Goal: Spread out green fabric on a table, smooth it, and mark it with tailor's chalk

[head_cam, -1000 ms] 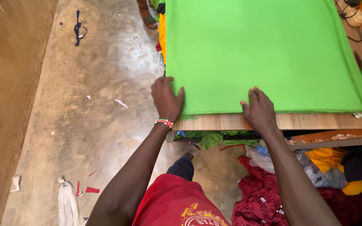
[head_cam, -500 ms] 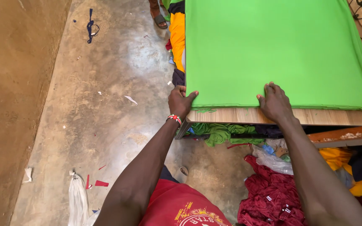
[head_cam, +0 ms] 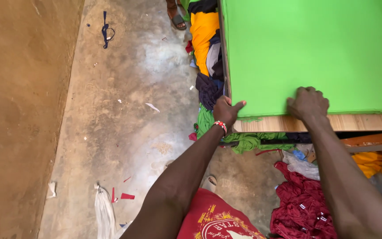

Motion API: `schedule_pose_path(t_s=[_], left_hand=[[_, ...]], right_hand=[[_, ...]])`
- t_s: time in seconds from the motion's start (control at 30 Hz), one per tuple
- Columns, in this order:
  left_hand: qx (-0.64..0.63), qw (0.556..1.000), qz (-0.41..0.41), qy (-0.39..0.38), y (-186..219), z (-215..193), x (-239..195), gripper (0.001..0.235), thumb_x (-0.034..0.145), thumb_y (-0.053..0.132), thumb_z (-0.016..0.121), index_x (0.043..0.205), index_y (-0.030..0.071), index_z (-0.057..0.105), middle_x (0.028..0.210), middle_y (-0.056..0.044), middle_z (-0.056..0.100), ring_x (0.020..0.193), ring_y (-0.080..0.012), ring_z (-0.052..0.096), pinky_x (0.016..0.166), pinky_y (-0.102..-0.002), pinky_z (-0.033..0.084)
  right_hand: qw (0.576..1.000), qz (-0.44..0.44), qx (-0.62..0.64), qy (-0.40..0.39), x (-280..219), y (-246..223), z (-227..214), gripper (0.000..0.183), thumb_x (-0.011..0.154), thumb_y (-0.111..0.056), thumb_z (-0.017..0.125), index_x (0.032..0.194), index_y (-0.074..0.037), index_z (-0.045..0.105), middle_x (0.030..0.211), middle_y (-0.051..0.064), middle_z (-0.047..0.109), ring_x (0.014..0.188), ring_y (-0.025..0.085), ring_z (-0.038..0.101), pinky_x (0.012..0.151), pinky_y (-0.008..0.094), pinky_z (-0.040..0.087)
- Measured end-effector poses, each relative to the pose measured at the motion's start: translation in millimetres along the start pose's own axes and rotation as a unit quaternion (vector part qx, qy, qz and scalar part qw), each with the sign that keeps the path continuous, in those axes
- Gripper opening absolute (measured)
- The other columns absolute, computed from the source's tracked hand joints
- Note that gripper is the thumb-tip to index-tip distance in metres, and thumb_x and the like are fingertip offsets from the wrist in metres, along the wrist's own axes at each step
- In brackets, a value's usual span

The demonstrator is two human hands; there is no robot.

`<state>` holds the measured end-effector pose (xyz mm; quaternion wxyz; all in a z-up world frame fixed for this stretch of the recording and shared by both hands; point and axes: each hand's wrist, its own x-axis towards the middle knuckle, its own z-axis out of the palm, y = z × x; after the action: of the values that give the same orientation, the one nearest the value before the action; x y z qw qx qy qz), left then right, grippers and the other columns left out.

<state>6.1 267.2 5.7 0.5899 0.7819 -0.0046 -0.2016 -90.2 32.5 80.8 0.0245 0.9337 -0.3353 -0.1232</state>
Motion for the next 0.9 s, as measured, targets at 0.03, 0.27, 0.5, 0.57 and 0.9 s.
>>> schedule_pose_path(t_s=[0.03, 0.27, 0.5, 0.57, 0.9], left_hand=[[-0.005, 0.999, -0.014, -0.052, 6.2, -7.1, -5.0, 0.045, 0.07, 0.04, 0.088, 0.086, 0.009, 0.059, 0.081, -0.013, 0.07, 0.093, -0.0371, 0.073, 0.085, -0.045, 0.056], [0.027, 0.995, -0.028, -0.093, 7.3, -14.6, 8.1, 0.045, 0.071, 0.044, 0.086, 0.084, 0.013, 0.056, 0.083, -0.011, 0.07, 0.096, -0.0355, 0.073, 0.087, -0.044, 0.057], [-0.05, 0.984, -0.085, -0.147, -12.1, -6.4, 22.6, 0.043, 0.07, 0.04, 0.086, 0.088, 0.012, 0.058, 0.079, -0.008, 0.065, 0.081, -0.0262, 0.07, 0.067, -0.035, 0.06], [-0.101, 0.976, -0.104, -0.16, -14.8, -13.7, 22.3, 0.041, 0.072, 0.035, 0.085, 0.089, 0.01, 0.058, 0.077, -0.007, 0.062, 0.072, -0.02, 0.067, 0.056, -0.028, 0.06], [-0.106, 0.97, -0.151, -0.156, -77.1, -102.6, 53.9, 0.044, 0.078, 0.035, 0.083, 0.105, 0.002, 0.069, 0.081, -0.012, 0.07, 0.066, -0.0171, 0.07, 0.051, -0.028, 0.063]], right_hand=[[0.999, -0.03, 0.024, 0.037, 1.9, -2.6, 9.0, 0.069, 0.096, -0.049, 0.058, 0.147, -0.002, 0.061, 0.146, 0.027, 0.057, 0.133, 0.05, 0.053, 0.098, 0.065, 0.05], [0.982, -0.093, 0.126, 0.107, -38.3, -115.1, -14.3, 0.083, 0.101, -0.067, 0.047, 0.157, -0.006, 0.045, 0.164, 0.019, 0.038, 0.153, 0.04, 0.031, 0.118, 0.059, 0.033], [0.982, -0.071, 0.162, 0.069, -57.5, -146.7, -5.4, 0.076, 0.111, -0.06, 0.022, 0.165, -0.007, 0.023, 0.173, 0.019, 0.017, 0.16, 0.036, 0.013, 0.129, 0.056, 0.008], [0.982, -0.064, 0.165, 0.061, -54.5, -146.6, -1.3, 0.076, 0.111, -0.061, 0.02, 0.166, -0.008, 0.02, 0.173, 0.018, 0.015, 0.16, 0.034, 0.012, 0.13, 0.054, 0.007], [0.985, -0.071, 0.141, 0.076, -42.5, -141.6, 11.2, 0.08, 0.108, -0.067, 0.022, 0.166, -0.013, 0.022, 0.173, 0.016, 0.015, 0.16, 0.031, 0.013, 0.129, 0.054, 0.008]])
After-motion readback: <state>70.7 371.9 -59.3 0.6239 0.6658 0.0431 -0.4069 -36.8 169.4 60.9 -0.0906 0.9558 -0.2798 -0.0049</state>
